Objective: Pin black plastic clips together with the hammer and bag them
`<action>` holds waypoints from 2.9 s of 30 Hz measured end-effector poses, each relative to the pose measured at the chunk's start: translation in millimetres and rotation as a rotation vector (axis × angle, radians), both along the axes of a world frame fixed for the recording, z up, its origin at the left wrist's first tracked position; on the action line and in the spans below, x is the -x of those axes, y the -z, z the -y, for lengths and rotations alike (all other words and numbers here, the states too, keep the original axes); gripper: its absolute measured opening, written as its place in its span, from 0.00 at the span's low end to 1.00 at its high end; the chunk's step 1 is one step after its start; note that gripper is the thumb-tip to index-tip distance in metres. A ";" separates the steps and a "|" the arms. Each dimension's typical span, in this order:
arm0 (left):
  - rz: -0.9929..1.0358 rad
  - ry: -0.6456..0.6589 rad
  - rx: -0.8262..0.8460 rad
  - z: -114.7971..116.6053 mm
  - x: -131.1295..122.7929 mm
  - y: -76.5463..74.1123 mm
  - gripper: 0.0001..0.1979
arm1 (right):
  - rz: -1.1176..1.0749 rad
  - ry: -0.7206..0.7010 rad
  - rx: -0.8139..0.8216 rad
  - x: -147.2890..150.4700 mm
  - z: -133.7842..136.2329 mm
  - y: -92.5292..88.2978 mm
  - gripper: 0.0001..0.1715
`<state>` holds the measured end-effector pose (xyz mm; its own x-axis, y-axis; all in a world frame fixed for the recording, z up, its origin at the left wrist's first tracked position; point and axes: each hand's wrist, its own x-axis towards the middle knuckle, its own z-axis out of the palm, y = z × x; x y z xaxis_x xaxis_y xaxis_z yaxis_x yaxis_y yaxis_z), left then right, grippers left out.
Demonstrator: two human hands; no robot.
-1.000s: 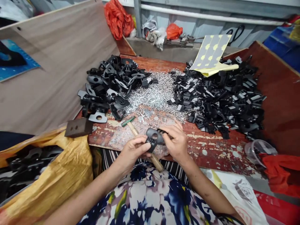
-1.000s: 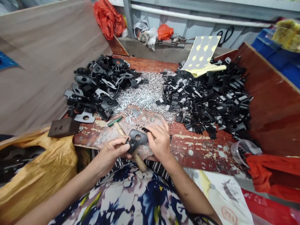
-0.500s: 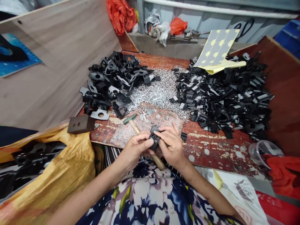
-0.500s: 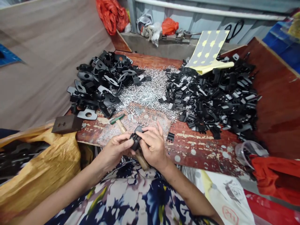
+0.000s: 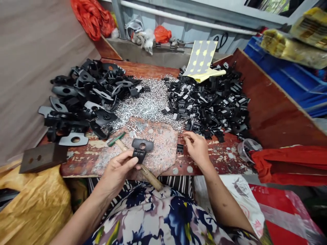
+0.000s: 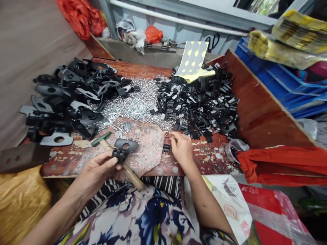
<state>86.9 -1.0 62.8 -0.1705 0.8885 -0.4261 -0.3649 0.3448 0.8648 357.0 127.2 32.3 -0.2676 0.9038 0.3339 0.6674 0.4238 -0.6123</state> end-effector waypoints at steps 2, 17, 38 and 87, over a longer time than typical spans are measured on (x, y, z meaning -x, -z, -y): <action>-0.001 0.002 0.016 -0.5 -0.9 -0.6 0.18 | 0.055 -0.018 -0.028 -11.1 -15.7 11.0 0.08; -0.061 0.136 0.129 -16.0 -31.5 -2.3 0.24 | -0.036 -0.507 -0.186 58.6 46.9 -46.7 0.18; -0.069 -0.014 0.030 -0.5 0.2 0.4 0.20 | -0.194 -0.631 -0.259 93.3 44.0 -19.0 0.26; 0.354 -0.426 -0.185 14.1 21.0 9.6 0.14 | -0.138 -0.877 -0.161 159.5 37.7 -70.8 0.09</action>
